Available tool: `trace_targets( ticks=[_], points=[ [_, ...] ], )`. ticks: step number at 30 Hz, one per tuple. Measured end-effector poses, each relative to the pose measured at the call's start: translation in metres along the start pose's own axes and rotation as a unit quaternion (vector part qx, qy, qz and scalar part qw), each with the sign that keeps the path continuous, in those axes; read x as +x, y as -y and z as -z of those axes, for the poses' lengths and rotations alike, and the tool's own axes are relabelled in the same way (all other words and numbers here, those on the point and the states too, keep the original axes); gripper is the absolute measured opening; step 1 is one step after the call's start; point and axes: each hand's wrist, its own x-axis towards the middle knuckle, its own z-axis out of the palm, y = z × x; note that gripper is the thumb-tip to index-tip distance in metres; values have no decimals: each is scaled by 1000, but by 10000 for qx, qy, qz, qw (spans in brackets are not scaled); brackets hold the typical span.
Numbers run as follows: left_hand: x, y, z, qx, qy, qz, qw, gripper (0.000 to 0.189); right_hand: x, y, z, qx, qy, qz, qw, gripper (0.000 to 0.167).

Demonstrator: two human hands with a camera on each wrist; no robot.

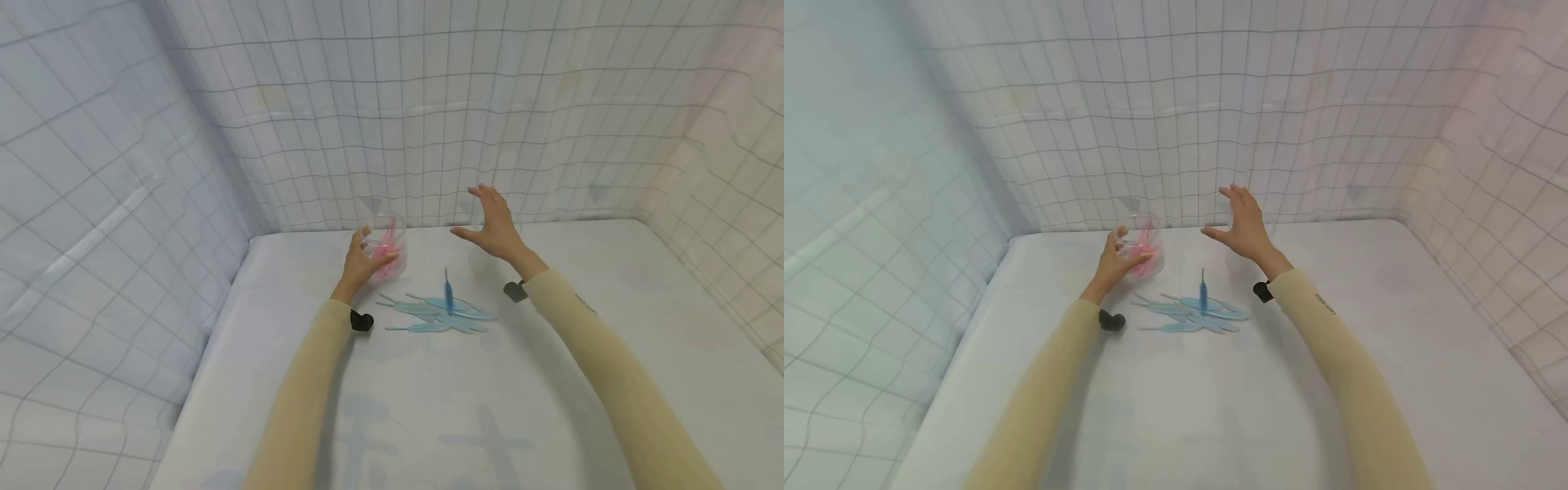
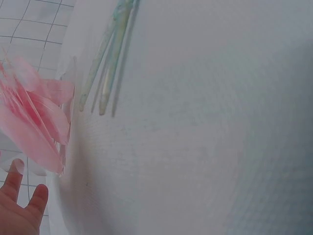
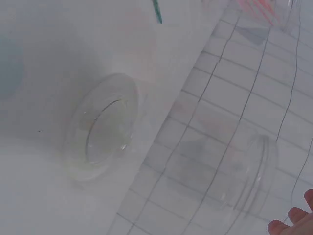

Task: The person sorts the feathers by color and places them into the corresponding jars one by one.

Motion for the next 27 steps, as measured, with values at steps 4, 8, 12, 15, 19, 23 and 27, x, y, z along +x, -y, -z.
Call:
trace_targets(
  ticks=[4,8,12,15,19,23,27],
  points=[
    [0,2,2,2,-36,-38,10000,99,-10,-22,8,770,-338,-702,9940,102],
    [1,3,2,5,-26,-72,10000,99,-21,-37,12,1159,-415,-1295,9839,111],
    [0,2,2,40,1,-35,10000,97,-31,-47,13,1487,-305,-1684,9740,112],
    [0,1,2,81,-1,-39,10000,97,-37,-51,13,1852,-183,-1916,9637,112],
    [0,0,1,121,18,-48,9999,97,-44,-56,13,2156,54,-2194,9515,116],
    [0,-1,0,136,33,-18,9999,96,-47,-62,11,2327,297,-2443,9409,121],
    [0,-1,-1,121,28,-9,9999,96,-50,-67,6,2412,410,-2680,9318,123]
  ],
)
